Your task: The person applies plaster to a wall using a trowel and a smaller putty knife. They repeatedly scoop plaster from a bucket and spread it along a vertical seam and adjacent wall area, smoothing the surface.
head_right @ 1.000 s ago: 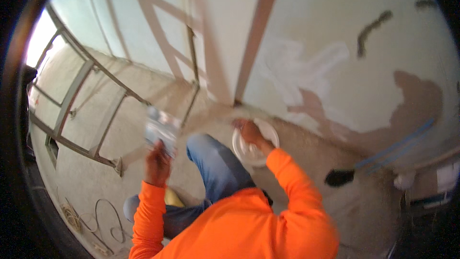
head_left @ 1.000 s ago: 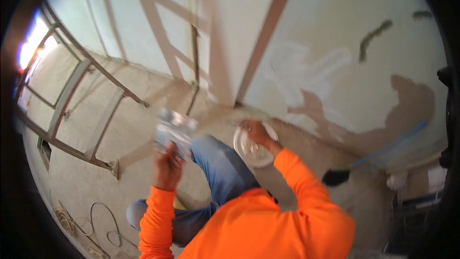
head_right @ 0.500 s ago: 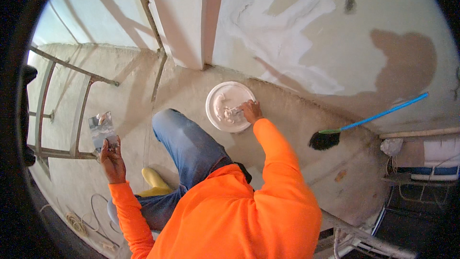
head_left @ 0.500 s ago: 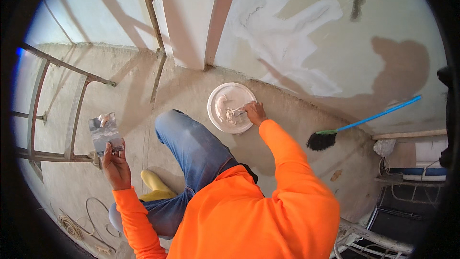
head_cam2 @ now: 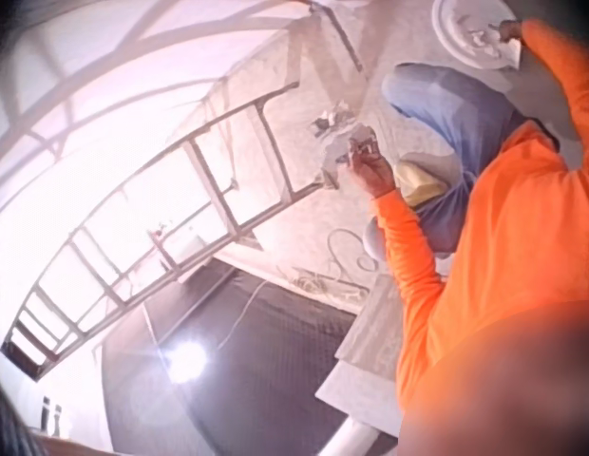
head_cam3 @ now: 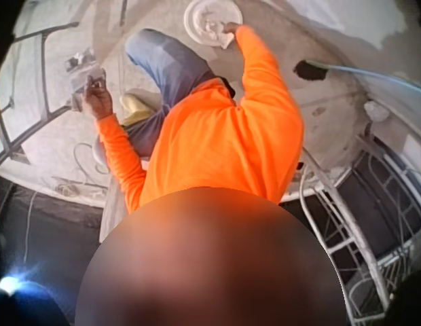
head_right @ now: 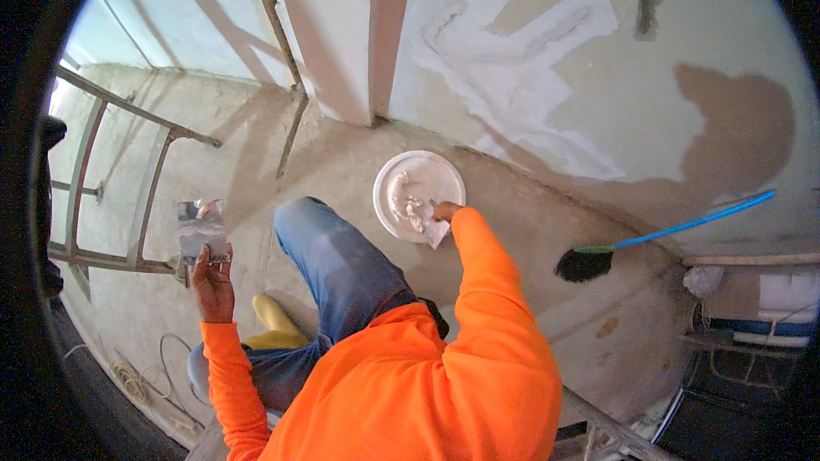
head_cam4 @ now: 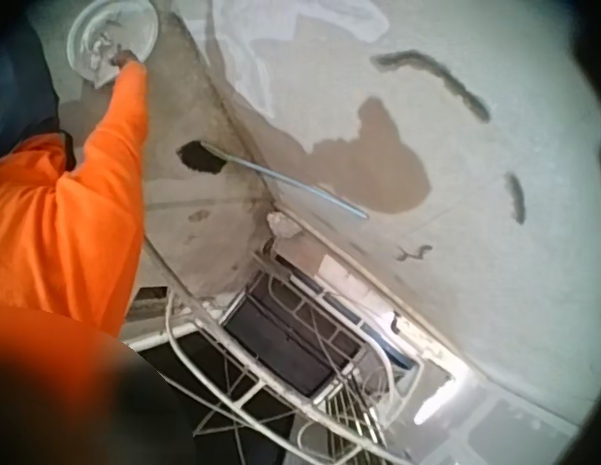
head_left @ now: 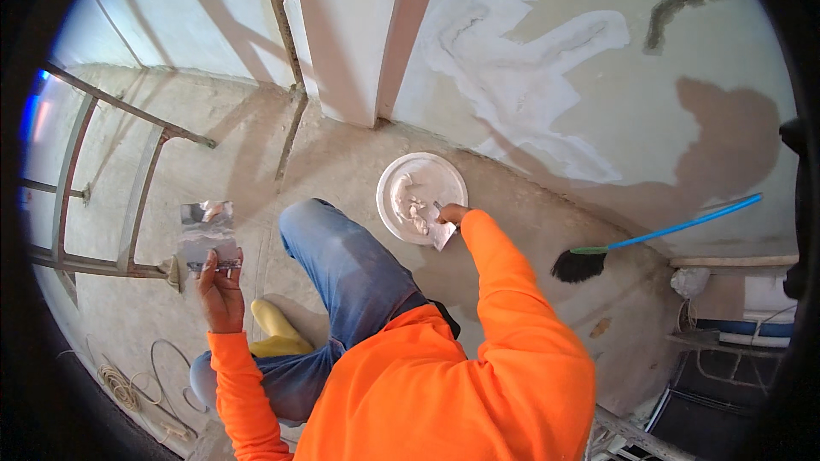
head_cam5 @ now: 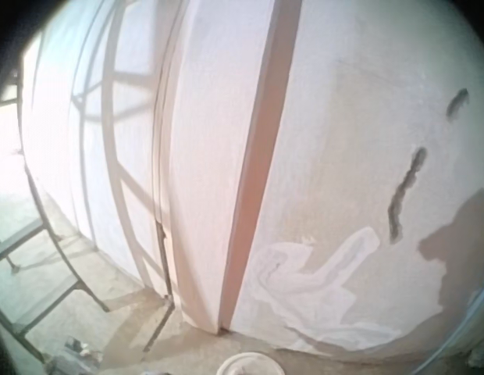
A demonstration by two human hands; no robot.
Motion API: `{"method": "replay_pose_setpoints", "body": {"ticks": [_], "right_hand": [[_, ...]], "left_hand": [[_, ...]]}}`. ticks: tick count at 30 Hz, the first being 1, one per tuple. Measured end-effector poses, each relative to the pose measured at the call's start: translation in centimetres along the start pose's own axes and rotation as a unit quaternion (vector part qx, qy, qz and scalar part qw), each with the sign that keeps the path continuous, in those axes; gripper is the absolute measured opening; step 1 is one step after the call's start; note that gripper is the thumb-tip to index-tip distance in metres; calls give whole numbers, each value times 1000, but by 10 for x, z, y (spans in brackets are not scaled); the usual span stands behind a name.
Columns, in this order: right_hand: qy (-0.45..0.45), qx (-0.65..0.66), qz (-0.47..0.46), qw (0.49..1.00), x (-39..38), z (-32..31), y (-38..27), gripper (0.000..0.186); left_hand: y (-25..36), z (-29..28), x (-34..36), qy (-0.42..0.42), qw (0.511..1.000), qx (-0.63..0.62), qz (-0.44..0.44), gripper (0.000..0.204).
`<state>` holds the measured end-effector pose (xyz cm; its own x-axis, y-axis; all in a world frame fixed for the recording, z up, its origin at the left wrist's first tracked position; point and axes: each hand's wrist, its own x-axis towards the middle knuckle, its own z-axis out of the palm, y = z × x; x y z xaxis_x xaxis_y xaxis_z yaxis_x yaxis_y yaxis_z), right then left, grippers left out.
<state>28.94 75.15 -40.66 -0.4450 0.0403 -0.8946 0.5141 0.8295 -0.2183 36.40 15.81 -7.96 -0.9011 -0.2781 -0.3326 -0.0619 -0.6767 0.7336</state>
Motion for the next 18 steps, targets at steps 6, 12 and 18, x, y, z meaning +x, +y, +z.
{"method": "replay_pose_setpoints", "body": {"ticks": [6, 12, 18], "right_hand": [[-41, 530, -11, 847, -53, 44, 16, 31], [153, 352, -198, 902, -186, -33, -57, 35], [357, 187, -558, 725, -333, -103, -170, 33]], "left_hand": [[-20, 21, -2, -37, 997, 20, -66, 28], [-90, 82, -3, -112, 969, -21, -219, 26], [-136, 173, -17, -200, 902, -173, -342, 36]]}}
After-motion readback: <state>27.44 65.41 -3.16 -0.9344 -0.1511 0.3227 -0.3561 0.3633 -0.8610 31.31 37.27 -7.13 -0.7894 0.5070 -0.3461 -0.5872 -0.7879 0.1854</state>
